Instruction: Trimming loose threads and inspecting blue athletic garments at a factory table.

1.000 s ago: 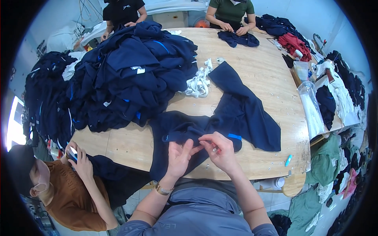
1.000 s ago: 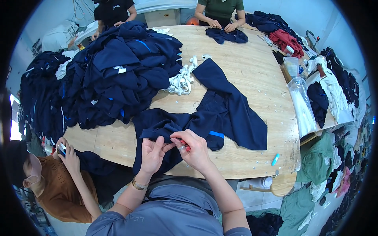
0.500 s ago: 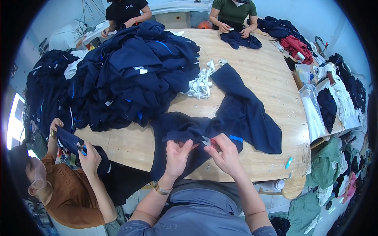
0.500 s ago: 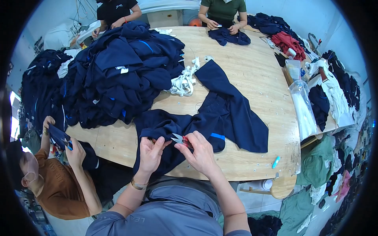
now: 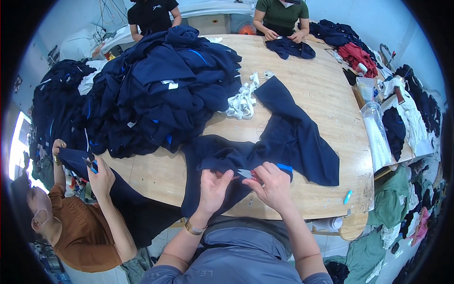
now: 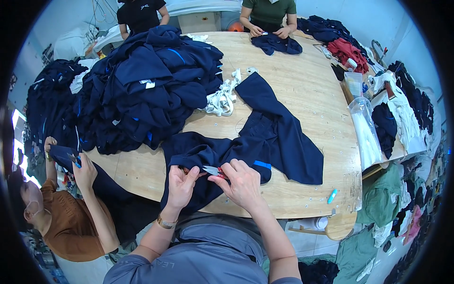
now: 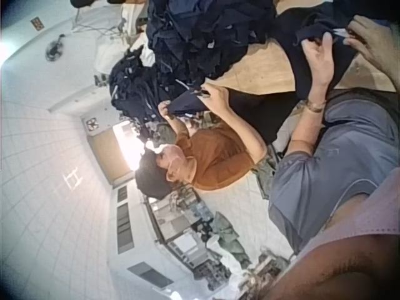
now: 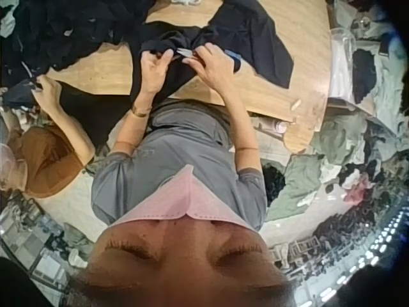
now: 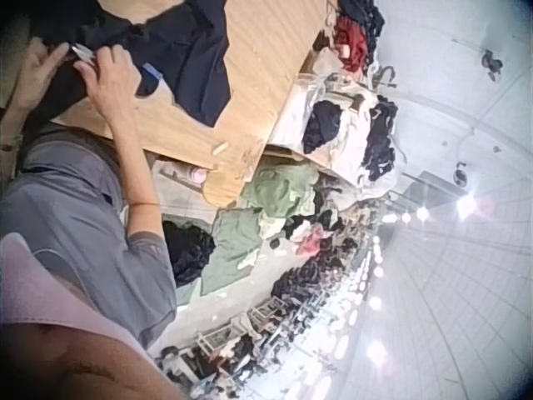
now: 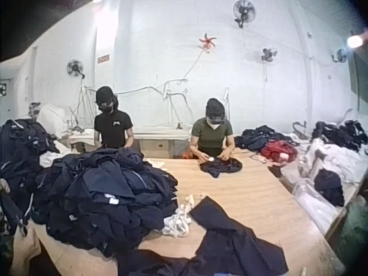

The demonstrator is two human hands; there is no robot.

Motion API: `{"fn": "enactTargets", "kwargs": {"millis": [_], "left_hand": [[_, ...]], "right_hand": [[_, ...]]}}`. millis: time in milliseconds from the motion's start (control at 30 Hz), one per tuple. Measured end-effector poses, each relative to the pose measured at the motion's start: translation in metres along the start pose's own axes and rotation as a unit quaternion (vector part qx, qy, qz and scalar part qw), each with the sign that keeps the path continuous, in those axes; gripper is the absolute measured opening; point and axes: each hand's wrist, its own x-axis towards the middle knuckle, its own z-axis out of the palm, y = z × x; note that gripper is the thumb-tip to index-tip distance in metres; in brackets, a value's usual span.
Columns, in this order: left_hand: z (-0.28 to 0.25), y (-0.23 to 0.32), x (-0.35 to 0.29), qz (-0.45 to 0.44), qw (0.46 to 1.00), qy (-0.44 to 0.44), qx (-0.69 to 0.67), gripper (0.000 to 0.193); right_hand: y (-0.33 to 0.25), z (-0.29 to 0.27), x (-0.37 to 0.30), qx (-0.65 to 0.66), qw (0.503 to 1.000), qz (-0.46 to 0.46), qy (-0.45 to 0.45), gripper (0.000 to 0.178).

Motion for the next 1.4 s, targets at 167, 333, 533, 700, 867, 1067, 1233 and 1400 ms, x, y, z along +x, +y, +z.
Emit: {"fn": "enactTargets", "kwargs": {"millis": [167, 333, 533, 700, 867, 1067, 1233, 1400], "left_hand": [[-0.001, 0.0, 0.0, -0.008, 1.0, 0.003, 0.004, 0.023], [0.002, 0.003, 0.001, -0.023, 0.999, 0.019, -0.023, 0.022], [0.001, 0.005, 0.001, -0.059, 0.995, 0.029, -0.076, 0.021], [0.001, 0.005, 0.0, -0.053, 0.996, 0.023, -0.064, 0.024], [0.003, 0.005, 0.0, -0.052, 0.997, 0.024, -0.049, 0.025], [-0.001, 0.001, 0.0, -0.039, 0.999, 0.002, -0.015, 0.024], [0.004, 0.007, 0.0, -0.064, 0.995, 0.028, -0.075, 0.023], [0.005, 0.014, 0.001, -0.122, 0.983, 0.024, -0.134, 0.016]], "right_hand": [[0.002, 0.0, 0.001, -0.015, 0.999, -0.025, 0.014, 0.036], [0.006, 0.002, -0.003, 0.029, 0.999, 0.021, 0.008, 0.036], [0.007, 0.004, -0.005, 0.039, 0.999, 0.01, 0.005, 0.036], [0.007, 0.005, -0.004, 0.017, 1.0, -0.01, 0.01, 0.036], [0.006, 0.003, -0.002, 0.001, 1.0, -0.019, 0.013, 0.036], [0.006, -0.001, 0.0, -0.001, 0.999, -0.035, 0.019, 0.033], [0.012, 0.001, -0.002, -0.005, 1.0, -0.018, 0.018, 0.032], [0.016, 0.007, -0.005, 0.012, 0.999, -0.029, 0.043, 0.034]]}}
